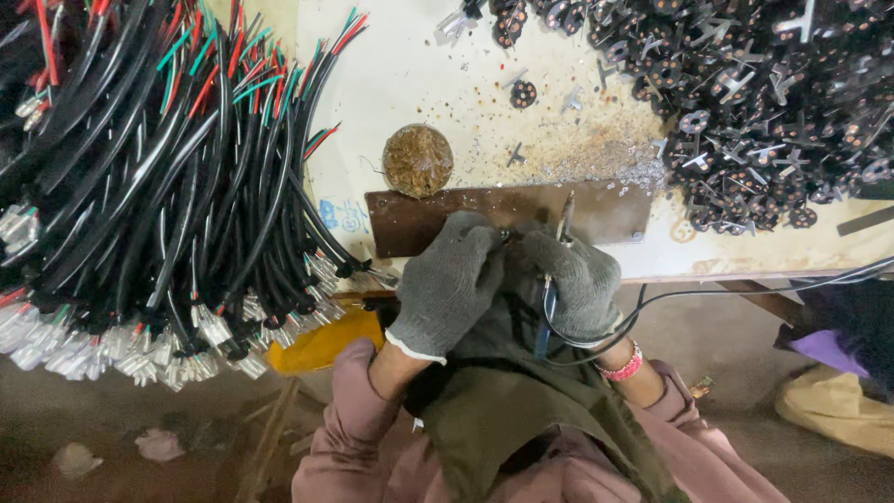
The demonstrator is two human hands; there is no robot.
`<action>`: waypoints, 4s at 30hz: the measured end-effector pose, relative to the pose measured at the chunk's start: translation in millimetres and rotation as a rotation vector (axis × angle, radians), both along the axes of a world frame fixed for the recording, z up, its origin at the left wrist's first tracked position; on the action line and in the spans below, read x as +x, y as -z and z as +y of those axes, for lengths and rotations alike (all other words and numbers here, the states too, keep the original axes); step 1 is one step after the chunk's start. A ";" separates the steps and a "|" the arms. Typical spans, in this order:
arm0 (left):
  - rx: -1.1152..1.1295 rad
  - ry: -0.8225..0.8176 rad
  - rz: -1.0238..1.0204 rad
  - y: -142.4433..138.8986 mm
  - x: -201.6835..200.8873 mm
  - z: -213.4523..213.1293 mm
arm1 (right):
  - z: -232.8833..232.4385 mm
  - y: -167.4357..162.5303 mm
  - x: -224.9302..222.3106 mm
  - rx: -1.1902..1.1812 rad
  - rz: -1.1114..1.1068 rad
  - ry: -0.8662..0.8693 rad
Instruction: The person solders wire ends onto the pins of electrical plugs using a soldering iron and solder, then places each finished plug onto a growing pile on the workbench, repeating the cycle for successive plugs.
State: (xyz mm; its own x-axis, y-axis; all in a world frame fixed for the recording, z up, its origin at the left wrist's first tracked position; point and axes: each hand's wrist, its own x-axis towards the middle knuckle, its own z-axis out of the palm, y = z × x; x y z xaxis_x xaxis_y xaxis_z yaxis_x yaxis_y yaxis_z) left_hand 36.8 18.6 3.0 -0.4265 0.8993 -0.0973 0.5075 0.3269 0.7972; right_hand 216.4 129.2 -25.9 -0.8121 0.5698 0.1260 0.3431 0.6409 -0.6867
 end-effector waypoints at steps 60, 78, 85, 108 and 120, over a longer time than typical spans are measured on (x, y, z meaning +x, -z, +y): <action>0.122 0.073 0.052 13.4 -3.6 3.3 | -4.4 10.9 25.7 -0.058 0.095 0.036; 0.131 0.018 -0.002 14.7 -2.3 4.2 | -2.5 5.8 25.1 -0.074 0.127 0.037; 0.148 0.005 0.001 17.2 -1.6 2.2 | -2.0 4.2 23.5 -0.094 0.128 0.003; 0.186 0.004 0.024 7.8 -7.5 6.5 | 0.4 9.2 22.1 -0.136 0.120 -0.028; 0.098 0.009 -0.016 8.6 -6.5 7.0 | 0.8 18.0 27.2 -0.181 0.064 -0.016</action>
